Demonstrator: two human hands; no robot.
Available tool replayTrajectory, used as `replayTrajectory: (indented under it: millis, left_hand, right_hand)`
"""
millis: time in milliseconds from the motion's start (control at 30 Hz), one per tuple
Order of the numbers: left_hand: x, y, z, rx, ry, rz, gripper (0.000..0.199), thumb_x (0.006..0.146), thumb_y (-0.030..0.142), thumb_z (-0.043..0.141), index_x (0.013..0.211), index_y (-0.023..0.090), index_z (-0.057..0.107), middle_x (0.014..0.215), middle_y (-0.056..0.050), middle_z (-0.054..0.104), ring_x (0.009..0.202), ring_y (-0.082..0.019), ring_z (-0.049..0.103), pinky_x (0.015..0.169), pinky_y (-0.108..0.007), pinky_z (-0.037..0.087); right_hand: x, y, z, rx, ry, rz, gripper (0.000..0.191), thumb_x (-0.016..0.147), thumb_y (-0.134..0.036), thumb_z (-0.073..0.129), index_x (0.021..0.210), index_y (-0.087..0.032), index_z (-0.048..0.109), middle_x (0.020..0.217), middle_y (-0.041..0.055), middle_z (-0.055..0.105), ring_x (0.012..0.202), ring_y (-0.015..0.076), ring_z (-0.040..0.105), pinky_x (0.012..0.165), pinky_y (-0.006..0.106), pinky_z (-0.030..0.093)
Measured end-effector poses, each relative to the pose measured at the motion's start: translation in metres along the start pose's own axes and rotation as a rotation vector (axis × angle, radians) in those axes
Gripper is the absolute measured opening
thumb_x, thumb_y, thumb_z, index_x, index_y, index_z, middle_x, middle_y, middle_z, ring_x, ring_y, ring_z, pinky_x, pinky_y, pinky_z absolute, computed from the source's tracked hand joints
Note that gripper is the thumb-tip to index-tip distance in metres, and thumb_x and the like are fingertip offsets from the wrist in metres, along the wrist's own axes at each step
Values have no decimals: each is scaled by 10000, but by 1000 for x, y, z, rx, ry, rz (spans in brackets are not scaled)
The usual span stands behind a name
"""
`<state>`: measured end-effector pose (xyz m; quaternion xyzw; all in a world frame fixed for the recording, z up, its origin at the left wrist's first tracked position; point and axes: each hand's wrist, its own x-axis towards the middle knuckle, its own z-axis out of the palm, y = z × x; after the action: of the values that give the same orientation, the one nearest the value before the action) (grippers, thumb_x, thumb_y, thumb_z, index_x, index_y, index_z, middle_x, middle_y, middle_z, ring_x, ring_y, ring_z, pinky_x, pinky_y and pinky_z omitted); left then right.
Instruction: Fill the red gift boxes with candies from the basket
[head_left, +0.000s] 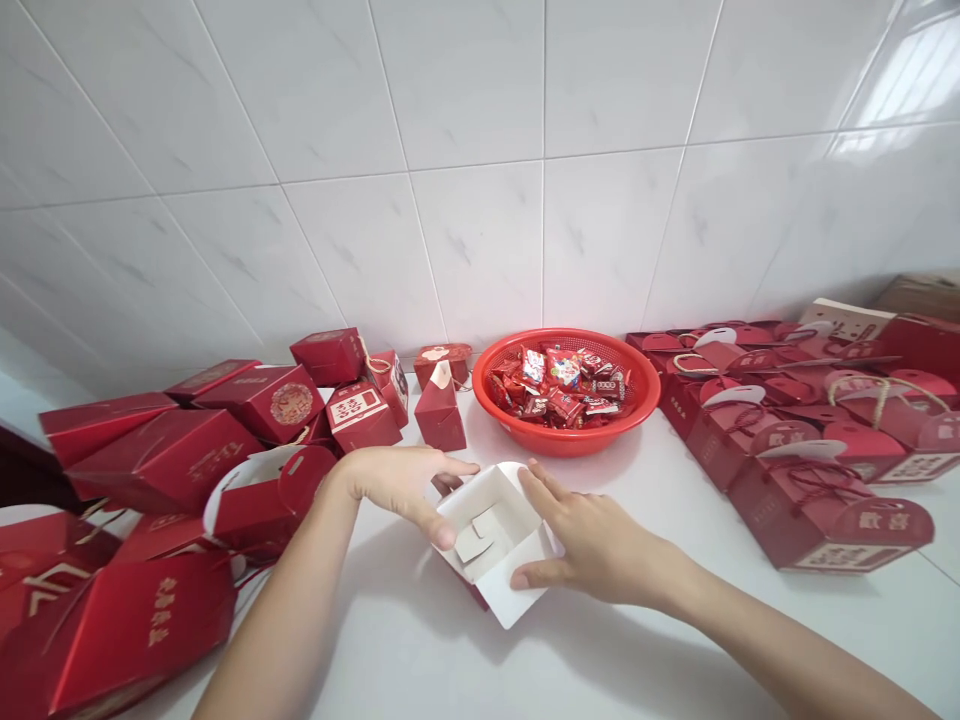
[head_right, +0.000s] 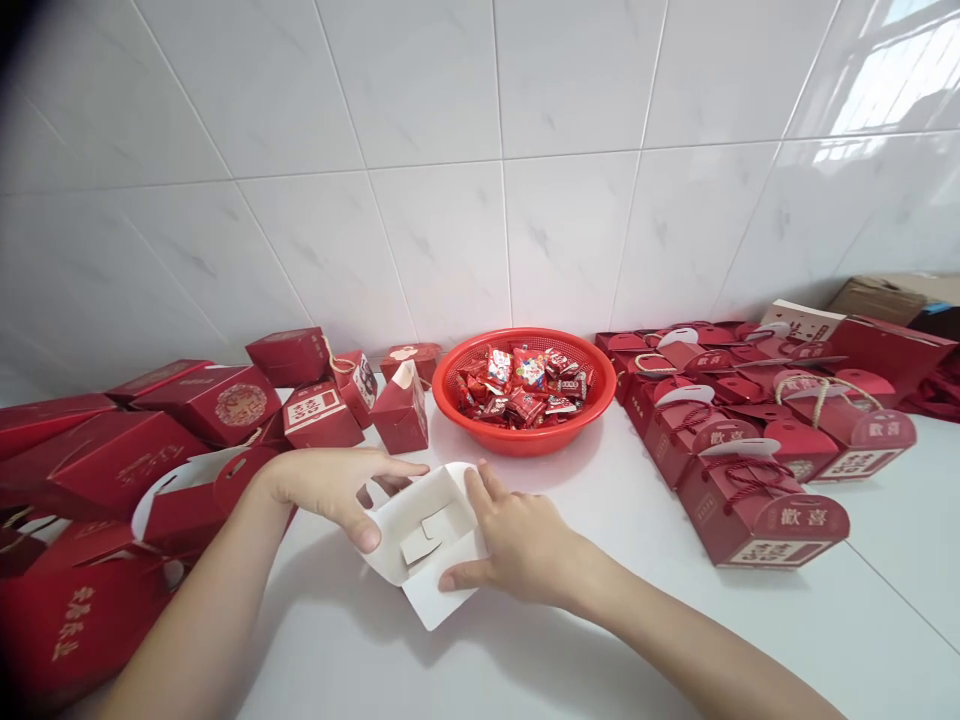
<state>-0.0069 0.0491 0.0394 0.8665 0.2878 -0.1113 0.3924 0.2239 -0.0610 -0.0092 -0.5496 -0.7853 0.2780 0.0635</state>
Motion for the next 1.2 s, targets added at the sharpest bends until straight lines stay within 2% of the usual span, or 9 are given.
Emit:
replayTrajectory:
  millis: [100,300,433,600,767,900,1000,1133,1200]
  left_hand:
    - [3,-3,0,-116,-117,19,825,691,649,743,1393,274,528,1269,-44,690,1134,-256,640,924,-275,500]
    - [5,-1,3,81,89,-64,950,737,683,702,1534,306,351,1564,-76,426,1392,-328,443,1103,-368,391]
    - [9,3,8,211,145,-129,969,754,759,629,1537,253,365,1648,-113,227,1508,-378,200,1189,-456,264]
    - [7,9,13,307,262,-47,750,838,699,591,1448,268,518,1663,-57,170,1536,-358,68,1226,-488,169]
    - [2,20,14,246,299,101,459,909,417,619,1356,314,613,1624,2,289,1524,-302,193,1232,-481,198]
    - [4,24,18,238,155,127,663,772,204,707,1407,328,557,1542,-9,452,1494,-304,284,1219,-467,259]
    - [8,24,20,268,189,65,605,755,59,591,1295,322,654,1493,2,521,1480,-298,320,1184,-447,325]
    - [8,20,16,218,278,58,277,753,81,601,845,264,788,1435,-4,584,1371,-297,491,1111,-395,403]
    - [7,16,14,163,263,43,119,753,186,690,783,250,786,1462,-25,558,1362,-310,498,1104,-389,401]
  right_hand:
    - [0,1,-3,0,1,10,931,763,-520,739,1527,-199,314,1606,201,298,1193,382,609,887,421,485]
    - [-1,7,-10,-13,-30,72,1026,758,-556,732,1571,-169,241,1646,200,150,1295,433,529,977,491,460]
    - [-1,13,-14,-7,-36,76,1051,764,-574,718,1587,-175,201,1653,182,117,1366,419,460,1023,484,435]
    - [-1,13,-16,1,-23,86,1047,773,-583,701,1592,-176,192,1645,206,138,1351,414,481,1019,490,433]
    - [-2,12,-15,-16,-5,115,1040,790,-582,677,1594,-150,178,1635,225,173,1288,425,539,978,505,455]
    - [-2,13,-15,-6,11,102,1046,788,-586,673,1598,-166,162,1634,218,195,1290,415,534,960,483,458]
    - [-1,13,-14,3,33,94,991,805,-585,650,1593,-197,192,1625,205,247,1260,397,559,926,447,468]
    - [-1,13,-14,19,59,80,891,814,-525,656,1565,-252,262,1550,179,394,1132,355,636,843,398,480]
    - [0,13,-13,16,60,75,873,818,-517,656,1558,-258,272,1526,172,426,1106,345,648,819,383,478]
